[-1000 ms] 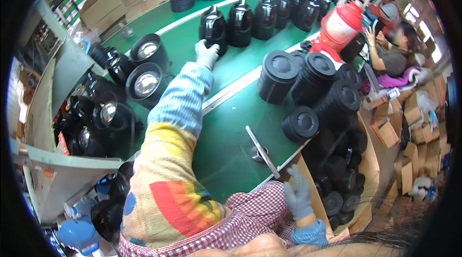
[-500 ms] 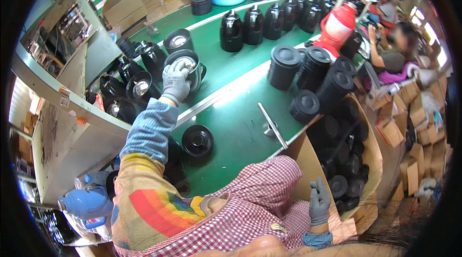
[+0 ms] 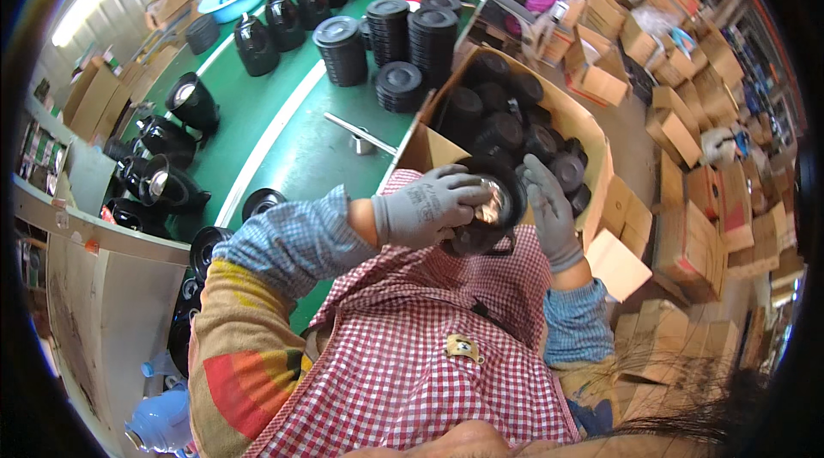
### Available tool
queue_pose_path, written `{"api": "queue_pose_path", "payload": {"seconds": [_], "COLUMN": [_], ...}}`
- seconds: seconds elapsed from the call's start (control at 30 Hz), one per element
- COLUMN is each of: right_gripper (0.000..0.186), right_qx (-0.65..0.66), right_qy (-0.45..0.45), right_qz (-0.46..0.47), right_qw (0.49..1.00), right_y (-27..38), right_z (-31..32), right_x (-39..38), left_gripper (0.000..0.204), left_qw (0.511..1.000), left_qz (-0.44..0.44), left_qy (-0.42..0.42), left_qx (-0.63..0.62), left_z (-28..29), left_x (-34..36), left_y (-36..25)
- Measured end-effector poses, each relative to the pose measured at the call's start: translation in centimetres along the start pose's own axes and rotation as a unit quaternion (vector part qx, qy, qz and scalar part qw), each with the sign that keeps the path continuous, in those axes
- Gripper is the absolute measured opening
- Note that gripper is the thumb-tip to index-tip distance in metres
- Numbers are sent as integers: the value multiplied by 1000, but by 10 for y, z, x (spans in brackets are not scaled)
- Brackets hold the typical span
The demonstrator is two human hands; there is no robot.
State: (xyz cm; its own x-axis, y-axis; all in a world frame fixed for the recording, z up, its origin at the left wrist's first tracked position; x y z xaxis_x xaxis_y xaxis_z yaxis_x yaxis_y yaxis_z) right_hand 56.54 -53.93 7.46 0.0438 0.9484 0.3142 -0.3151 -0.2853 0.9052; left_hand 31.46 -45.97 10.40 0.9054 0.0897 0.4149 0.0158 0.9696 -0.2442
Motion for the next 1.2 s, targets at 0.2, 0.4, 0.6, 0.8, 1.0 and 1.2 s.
{"api": "queue_pose_path", "payload": {"seconds": [0.2,0.4,0.6,0.8,1.0,1.2], "right_gripper": [44,42,47,43,46,45], "right_qx": [-40,-20,-206,-92,-41,-94], "right_qy": [3,-73,-26,13,119,320], "right_qz": [-81,-111,-55,-9,8,-77], "right_qw": [996,991,977,996,992,940], "right_y": [-48,-13,-21,-78,-87,-43], "right_z": [-13,-31,8,-14,-10,4], "right_x": [-84,-147,-104,-75,-56,-20], "left_gripper": [29,40,49,39,34,27], "left_qw": [975,902,827,946,992,964], "left_qz": [-62,228,307,183,39,-5], "left_qy": [132,199,236,-51,107,107], "left_qx": [-170,-309,-407,-263,-63,-242], "left_z": [-51,-120,-153,-129,-107,-104], "left_x": [16,3,14,6,10,6], "left_y": [22,68,71,56,-23,4]}}
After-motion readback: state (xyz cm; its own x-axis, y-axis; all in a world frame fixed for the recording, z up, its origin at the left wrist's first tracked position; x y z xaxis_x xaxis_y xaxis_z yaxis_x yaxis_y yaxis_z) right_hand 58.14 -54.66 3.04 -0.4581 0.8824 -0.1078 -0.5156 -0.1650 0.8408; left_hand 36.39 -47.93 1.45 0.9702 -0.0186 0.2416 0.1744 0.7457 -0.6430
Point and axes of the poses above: each hand's wrist, its own x-axis towards the middle knuckle, its own z-axis out of the back of the hand, y = z × x, the point moved 2 cm from there along x, towards the middle knuckle, and after that the axes turned 5 degrees about x, right-handed, at the moved point
